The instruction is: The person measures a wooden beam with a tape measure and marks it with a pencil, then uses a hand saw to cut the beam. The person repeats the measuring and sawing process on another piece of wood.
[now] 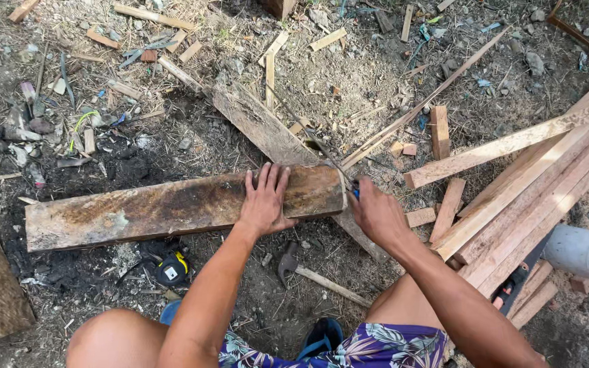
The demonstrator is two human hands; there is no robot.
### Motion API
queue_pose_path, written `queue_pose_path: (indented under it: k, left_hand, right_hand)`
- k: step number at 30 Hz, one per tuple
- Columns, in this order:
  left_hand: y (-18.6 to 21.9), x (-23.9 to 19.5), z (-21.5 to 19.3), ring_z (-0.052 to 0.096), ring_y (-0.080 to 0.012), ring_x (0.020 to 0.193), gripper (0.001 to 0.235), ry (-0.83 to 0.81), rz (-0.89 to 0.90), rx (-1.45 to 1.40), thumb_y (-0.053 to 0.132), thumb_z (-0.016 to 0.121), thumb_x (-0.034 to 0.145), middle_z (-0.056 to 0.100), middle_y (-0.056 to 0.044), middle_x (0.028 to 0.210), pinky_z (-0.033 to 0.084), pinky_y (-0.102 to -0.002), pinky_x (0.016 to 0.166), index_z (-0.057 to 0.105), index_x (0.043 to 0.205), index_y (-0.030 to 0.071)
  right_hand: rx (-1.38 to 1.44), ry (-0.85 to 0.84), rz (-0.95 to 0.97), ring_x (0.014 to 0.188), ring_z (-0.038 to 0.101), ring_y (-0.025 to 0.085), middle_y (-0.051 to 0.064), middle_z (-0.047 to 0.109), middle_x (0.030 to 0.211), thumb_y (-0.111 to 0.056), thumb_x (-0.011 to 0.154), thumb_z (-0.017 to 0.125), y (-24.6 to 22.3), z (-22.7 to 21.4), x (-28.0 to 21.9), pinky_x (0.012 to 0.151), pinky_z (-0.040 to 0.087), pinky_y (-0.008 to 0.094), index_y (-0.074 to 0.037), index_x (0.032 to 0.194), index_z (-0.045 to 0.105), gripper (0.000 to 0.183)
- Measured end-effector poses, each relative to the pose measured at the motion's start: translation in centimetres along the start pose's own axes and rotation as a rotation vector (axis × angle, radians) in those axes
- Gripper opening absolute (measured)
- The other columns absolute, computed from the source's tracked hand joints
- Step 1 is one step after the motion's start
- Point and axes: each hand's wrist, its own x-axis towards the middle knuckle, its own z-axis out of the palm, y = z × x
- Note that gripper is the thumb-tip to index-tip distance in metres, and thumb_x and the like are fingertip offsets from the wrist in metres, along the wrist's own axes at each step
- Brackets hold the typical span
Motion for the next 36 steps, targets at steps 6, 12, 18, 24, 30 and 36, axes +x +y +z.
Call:
queue_pose_path:
  k: [6,12,18,24,30,36]
  left_hand:
    - [0.5,-0.5,0.6,0.007,-0.0382,0.155,0.141,-0.048,-0.02,0.054,0.072,0.082,0.06,0.011,-0.02,0.167,0.007,-0.068,0.121,0.008,0.161,0.007]
    - [0.6,-0.3,0.6,0.004,-0.038,0.157,0.139,-0.044,-0.034,0.134,0.08,0.074,0.067,0.007,-0.02,0.169,0.005,-0.067,0.121,0.003,0.162,0.007]
    - [0.4,0.1,1.2,0.001,-0.0371,0.156,0.141,-0.09,-0.031,0.124,0.084,0.071,0.066,0.002,-0.019,0.169,0.002,-0.067,0.121,-0.001,0.162,0.008]
    - [0.5,-0.8,0.9,0.002,-0.0374,0.157,0.139,-0.065,-0.032,0.107,0.076,0.076,0.066,0.004,-0.019,0.17,0.003,-0.066,0.122,0.003,0.163,0.009]
    - [0.7,-0.6,1.3,0.002,-0.0368,0.157,0.14,-0.062,-0.037,0.069,0.076,0.078,0.064,0.004,-0.018,0.169,0.003,-0.067,0.122,0.003,0.163,0.01]
    - [1.2,-0.8,1.2,0.003,-0.038,0.156,0.138,-0.048,-0.043,0.108,0.076,0.077,0.065,0.004,-0.018,0.169,0.004,-0.067,0.121,0.004,0.162,0.01]
  right_hand:
    - [0.093,0.574,-0.704,0.054,0.064,0.033,0.019,0.066,0.073,-0.018,0.106,0.054,2.0,2.5,1.2,0.046,0.051,0.046,-0.002,0.113,0.044,0.02]
    - [-0.125,0.222,-0.106,0.064,0.066,0.042,0.027,0.07,0.076,-0.023,0.106,0.061,2.6,1.8,3.0,0.055,0.051,0.051,-0.001,0.112,0.044,0.028]
    - [0.191,0.572,-0.615,0.055,0.069,0.031,0.02,0.067,0.074,-0.029,0.105,0.056,0.6,0.2,-0.2,0.047,0.054,0.045,0.004,0.119,0.043,0.038]
    - [-0.217,0.019,-0.073,0.063,0.067,0.038,0.024,0.072,0.075,-0.026,0.105,0.055,0.5,-0.3,2.7,0.058,0.053,0.05,0.0,0.111,0.048,0.028]
    - [0.162,0.423,-0.372,0.062,0.071,0.04,0.025,0.07,0.079,-0.029,0.099,0.055,1.5,0.7,0.1,0.052,0.057,0.05,0.001,0.114,0.049,0.034]
    - [-0.155,-0.011,0.003,0.067,0.069,0.045,0.026,0.072,0.076,-0.03,0.106,0.056,2.2,0.9,2.8,0.066,0.052,0.056,-0.001,0.108,0.047,0.031]
